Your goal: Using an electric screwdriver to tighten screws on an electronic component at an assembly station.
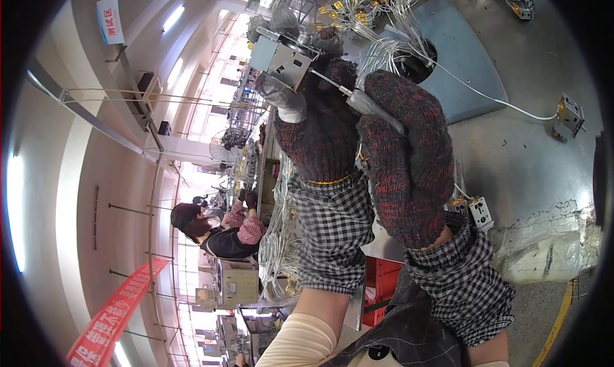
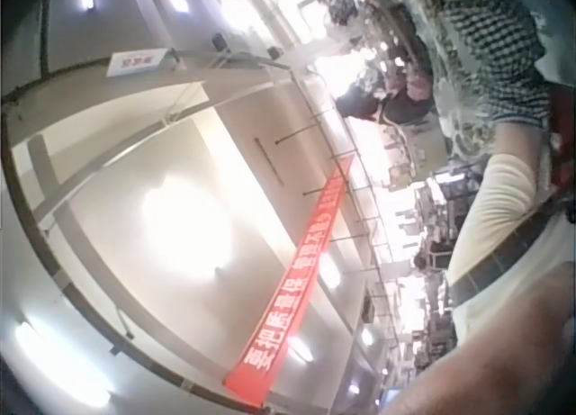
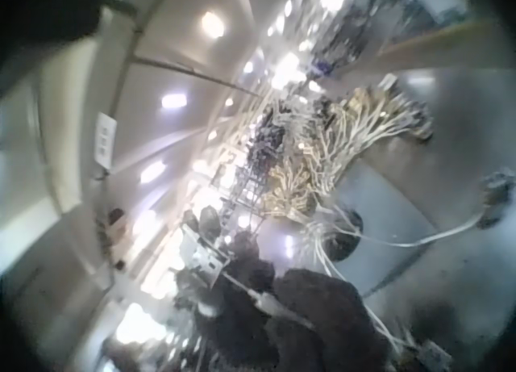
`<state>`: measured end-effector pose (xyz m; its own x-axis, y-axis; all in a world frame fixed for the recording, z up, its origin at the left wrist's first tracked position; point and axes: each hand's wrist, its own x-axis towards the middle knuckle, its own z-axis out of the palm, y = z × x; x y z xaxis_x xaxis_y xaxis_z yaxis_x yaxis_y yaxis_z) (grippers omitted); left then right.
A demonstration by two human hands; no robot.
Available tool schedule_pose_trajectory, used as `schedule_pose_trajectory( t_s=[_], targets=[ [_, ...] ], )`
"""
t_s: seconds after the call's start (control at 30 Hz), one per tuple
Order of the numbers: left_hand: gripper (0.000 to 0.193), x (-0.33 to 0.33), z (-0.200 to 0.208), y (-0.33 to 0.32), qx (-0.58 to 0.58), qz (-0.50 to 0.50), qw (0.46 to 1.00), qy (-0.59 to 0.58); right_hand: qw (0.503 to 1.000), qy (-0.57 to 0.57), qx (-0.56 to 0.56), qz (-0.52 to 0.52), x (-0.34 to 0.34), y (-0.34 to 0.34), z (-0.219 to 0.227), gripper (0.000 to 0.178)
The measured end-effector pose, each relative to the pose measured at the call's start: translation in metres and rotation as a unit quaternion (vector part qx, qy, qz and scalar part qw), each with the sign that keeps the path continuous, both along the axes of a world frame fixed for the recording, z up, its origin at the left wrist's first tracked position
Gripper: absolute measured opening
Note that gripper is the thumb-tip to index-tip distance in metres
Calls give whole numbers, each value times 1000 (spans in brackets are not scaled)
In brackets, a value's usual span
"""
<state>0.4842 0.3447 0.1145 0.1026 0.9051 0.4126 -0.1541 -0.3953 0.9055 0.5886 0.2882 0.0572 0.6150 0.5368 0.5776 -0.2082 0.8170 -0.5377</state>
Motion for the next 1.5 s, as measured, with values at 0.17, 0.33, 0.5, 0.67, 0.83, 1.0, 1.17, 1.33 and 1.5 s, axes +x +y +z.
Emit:
schedule_pose_trajectory(
  t_s=[0.17,0.33,0.5,0.67,0.83,1.0,1.17,1.33,1.5],
  targets=[
    [83,-2,-1,2,1,-8,1000,-6,1000,-11,7,-14,0,1,-1,30],
    [82,-10,-13,10,-3,-20,1000,-12,1000,0,-6,-8,-2,3,-6,30],
    [81,-18,-5,8,-1,-34,999,1,1000,-8,-3,-3,0,-1,3,29],
    [92,6,2,-7,-75,-70,995,5,1000,18,5,-16,-3,6,-6,28],
    [104,10,4,-8,-108,-35,990,-84,1000,-4,-16,-8,-2,2,-2,29],
    [102,13,10,-15,-70,-50,995,-58,1000,-9,-11,-11,1,-2,3,29],
    [100,18,7,-12,-63,-25,997,-23,1000,-7,-2,-15,2,2,-3,29],
    [96,11,6,-7,-32,-108,990,-88,1000,-10,-6,-21,0,2,-1,29],
    [88,18,5,-7,-4,-131,985,-113,999,-21,-11,-31,1,2,-3,28]
  ],
)
